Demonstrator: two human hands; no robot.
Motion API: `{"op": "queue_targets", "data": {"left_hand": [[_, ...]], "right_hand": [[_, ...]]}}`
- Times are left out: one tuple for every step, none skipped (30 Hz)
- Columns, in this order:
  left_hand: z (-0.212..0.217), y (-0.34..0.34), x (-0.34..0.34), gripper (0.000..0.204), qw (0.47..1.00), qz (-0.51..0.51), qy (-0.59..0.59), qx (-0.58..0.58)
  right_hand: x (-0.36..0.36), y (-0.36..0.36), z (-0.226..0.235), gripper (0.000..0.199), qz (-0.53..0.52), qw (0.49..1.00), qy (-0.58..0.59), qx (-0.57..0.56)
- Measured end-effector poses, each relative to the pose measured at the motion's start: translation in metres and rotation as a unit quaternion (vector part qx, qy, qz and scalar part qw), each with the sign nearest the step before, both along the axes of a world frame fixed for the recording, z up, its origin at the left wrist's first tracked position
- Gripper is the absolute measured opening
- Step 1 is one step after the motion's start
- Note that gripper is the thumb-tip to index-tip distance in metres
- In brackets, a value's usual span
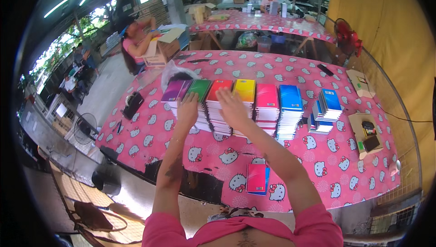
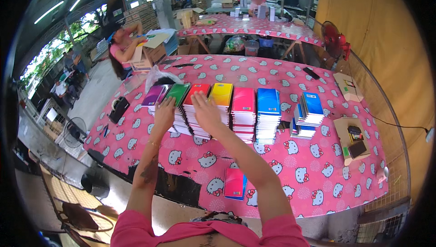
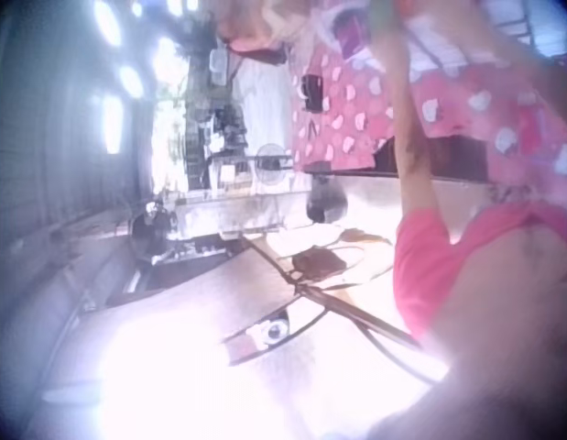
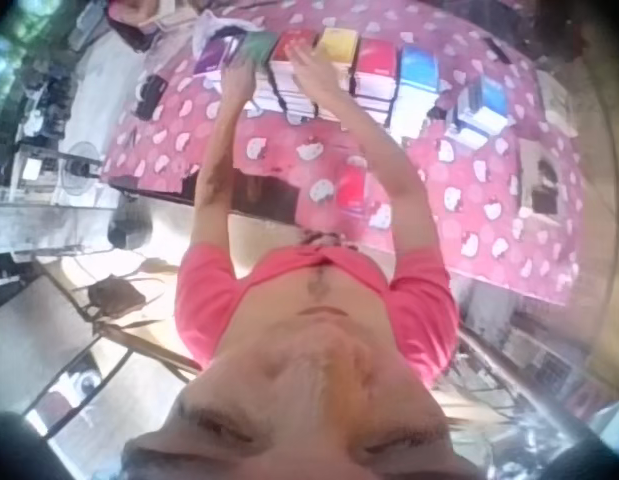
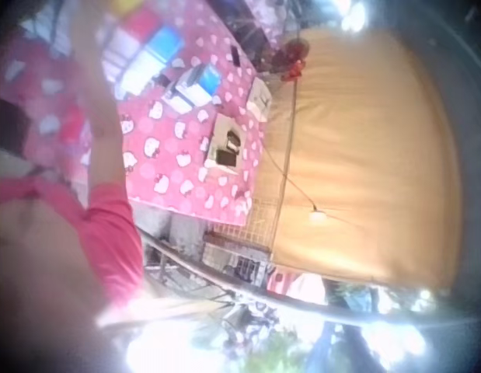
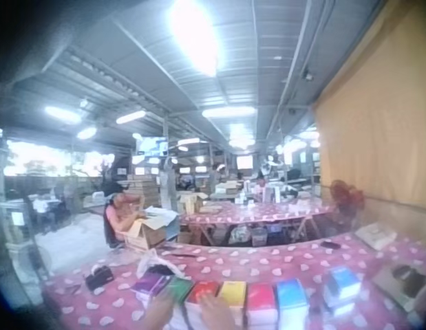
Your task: The person sorts stacks of colorful notebooks by hand on a table, moving individual books from the main stacks into separate groups.
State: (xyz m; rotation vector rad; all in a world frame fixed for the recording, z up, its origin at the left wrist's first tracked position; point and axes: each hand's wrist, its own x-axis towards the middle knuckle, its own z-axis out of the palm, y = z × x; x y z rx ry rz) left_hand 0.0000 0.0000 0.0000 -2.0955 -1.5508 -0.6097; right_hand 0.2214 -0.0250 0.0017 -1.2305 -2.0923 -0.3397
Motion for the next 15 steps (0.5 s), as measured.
{"op": "queue_targets", "data": {"left_hand": [[0.005,-0.005,0.006,0.036,0.996,-0.056,-0.062,-0.009],[0.009,-0.014,0.008,0.027,0.987,-0.106,-0.122,-0.023],[0.075,-0.012,-0.015,0.027,0.991,-0.117,-0.060,0.001],[0.066,-0.037,-0.025,0.023,0.985,-0.102,-0.139,0.028],[0.060,-0.059,-0.025,0.019,0.969,-0.093,-0.218,0.060],[0.071,-0.081,-0.026,0.019,0.969,-0.093,-0.223,0.058],[0.078,-0.102,-0.022,0.017,0.939,-0.123,-0.321,-0.014],[0.073,-0.120,-0.014,0.015,0.893,-0.152,-0.415,-0.085],[0.054,-0.134,-0.006,0.017,0.911,-0.198,-0.353,-0.076],[0.024,-0.154,0.001,0.018,0.924,-0.238,-0.290,-0.067],[-0.006,-0.178,0.011,0.026,0.920,-0.335,-0.202,-0.031],[0.014,-0.205,0.057,0.034,0.931,-0.278,-0.100,-0.213],[-0.043,-0.208,0.068,0.041,0.833,-0.506,-0.210,-0.078],[-0.106,-0.229,0.084,0.044,0.831,-0.504,-0.185,-0.143],[-0.144,-0.250,0.098,0.048,0.824,-0.501,-0.162,-0.209]], "right_hand": [[0.004,0.010,-0.009,0.063,0.003,0.999,-0.040,-0.004],[0.007,0.013,-0.016,0.051,0.011,0.997,-0.079,-0.013],[-0.019,0.022,0.017,0.051,0.001,1.000,-0.020,0.019],[-0.025,0.003,0.011,0.049,0.055,0.998,-0.036,0.024],[-0.020,-0.021,0.014,0.047,0.099,0.993,-0.054,0.031],[-0.013,-0.054,0.018,0.048,0.100,0.991,-0.081,0.026],[0.002,-0.097,0.017,0.049,0.098,0.989,-0.110,0.022],[0.024,-0.140,0.010,0.050,0.122,0.981,-0.137,0.067],[0.041,-0.179,-0.010,0.051,0.103,0.983,-0.141,0.050],[0.058,-0.215,-0.037,0.054,0.089,0.986,-0.143,-0.011],[0.072,-0.246,-0.063,0.054,0.064,0.984,-0.131,-0.101],[0.099,-0.278,-0.122,0.051,0.039,0.981,-0.092,-0.165],[0.109,-0.291,-0.168,0.047,0.039,0.973,-0.050,-0.223],[0.105,-0.299,-0.183,0.047,0.045,0.970,-0.048,-0.232],[0.102,-0.310,-0.195,0.042,-0.002,0.905,0.229,-0.357]]}}
